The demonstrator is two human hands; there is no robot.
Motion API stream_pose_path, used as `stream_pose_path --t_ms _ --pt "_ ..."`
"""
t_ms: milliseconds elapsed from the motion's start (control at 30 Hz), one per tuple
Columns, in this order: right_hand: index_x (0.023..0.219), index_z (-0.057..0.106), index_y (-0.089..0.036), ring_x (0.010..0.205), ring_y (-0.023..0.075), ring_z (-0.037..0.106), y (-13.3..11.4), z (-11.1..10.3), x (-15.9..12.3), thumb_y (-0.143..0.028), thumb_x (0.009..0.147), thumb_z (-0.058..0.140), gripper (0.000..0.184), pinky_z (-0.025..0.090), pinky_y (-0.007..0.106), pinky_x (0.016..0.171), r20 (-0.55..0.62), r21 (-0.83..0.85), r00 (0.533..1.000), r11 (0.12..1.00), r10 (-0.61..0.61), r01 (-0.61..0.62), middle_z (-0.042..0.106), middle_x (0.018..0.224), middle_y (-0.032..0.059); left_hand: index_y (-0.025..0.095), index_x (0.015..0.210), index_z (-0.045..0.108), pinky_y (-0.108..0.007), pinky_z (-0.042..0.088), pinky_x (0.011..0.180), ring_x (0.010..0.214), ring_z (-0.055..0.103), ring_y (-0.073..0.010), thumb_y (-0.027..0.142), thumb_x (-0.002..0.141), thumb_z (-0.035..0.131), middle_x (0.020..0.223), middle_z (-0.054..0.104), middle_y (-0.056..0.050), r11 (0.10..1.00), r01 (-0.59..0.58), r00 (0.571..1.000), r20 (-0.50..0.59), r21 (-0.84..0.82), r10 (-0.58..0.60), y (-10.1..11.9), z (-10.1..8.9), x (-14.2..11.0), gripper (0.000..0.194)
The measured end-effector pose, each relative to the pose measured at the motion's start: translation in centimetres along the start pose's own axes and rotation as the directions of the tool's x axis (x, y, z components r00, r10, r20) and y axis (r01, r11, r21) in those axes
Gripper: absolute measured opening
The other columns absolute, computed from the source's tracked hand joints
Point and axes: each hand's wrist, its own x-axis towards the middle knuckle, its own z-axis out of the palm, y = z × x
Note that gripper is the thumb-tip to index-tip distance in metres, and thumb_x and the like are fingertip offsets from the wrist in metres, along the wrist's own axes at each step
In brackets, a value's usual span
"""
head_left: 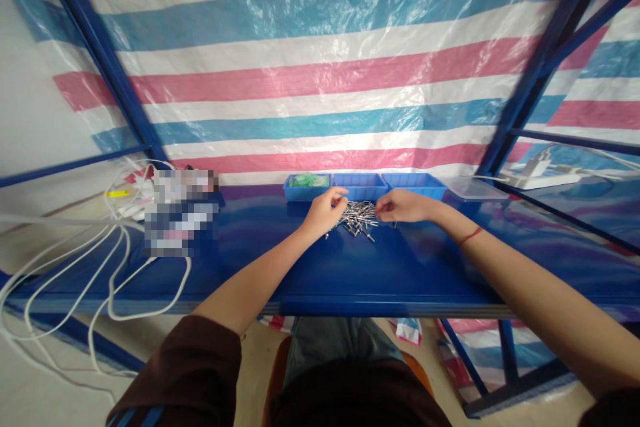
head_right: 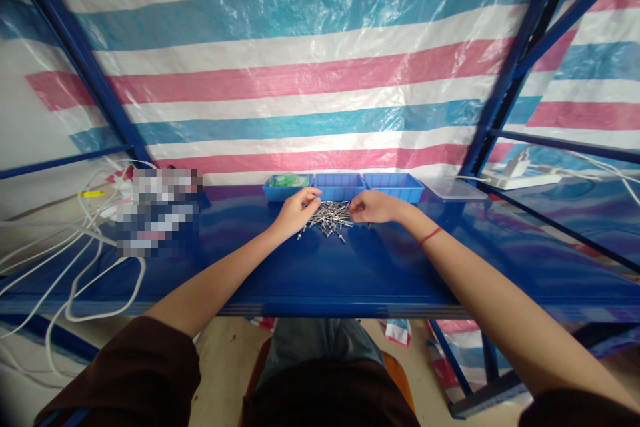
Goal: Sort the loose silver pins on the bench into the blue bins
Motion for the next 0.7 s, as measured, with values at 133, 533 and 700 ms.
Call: stream_pose_path --t_ms 133,533,700 --pt "0.073 0.066 -0.016 0.061 0.0153 0.059 -0.2 1.3 0.0 -0.027 0.070 0.054 0.017 0.043 0.025 0.057 -0.018 0.033 1.000 0.999 -0.021 0.022 0.066 0.067 0.0022 0.018 0.099 0.059 -0.026 0.046 0.074 0.073 0.061 -0.0134 0.025 0.081 0.050 0.078 0.066 -0.001 1.000 0.003 1.000 0.013 0.020 -0.003 0.1 0.0 -0.1 0.021" --pt "0.076 0.061 -0.015 0.057 0.0142 0.055 0.1 2.6 0.1 -0.022 0.073 0.051 0.012 0.040 0.025 0.056 -0.100 -0.037 0.995 0.999 0.001 -0.005 0.063 0.066 0.0028 0.016 0.089 0.064 -0.026 0.046 0.075 0.077 0.062 -0.0141 0.022 0.081 0.050 0.085 0.068 -0.003 0.997 -0.048 0.991 0.125 0.054 0.041 0.5 0.2 -0.3 0.017" --pt "0.079 0.064 -0.017 0.063 0.0156 0.058 -0.1 2.6 0.1 -0.019 0.072 0.051 0.015 0.042 0.026 0.061 -0.115 -0.040 0.993 0.999 -0.015 0.010 0.067 0.075 0.0038 0.016 0.090 0.064 -0.026 0.046 0.074 0.076 0.061 -0.0139 0.023 0.081 0.049 0.085 0.068 -0.004 0.997 -0.048 0.987 0.155 0.055 0.039 0.5 0.2 -0.4 0.018"
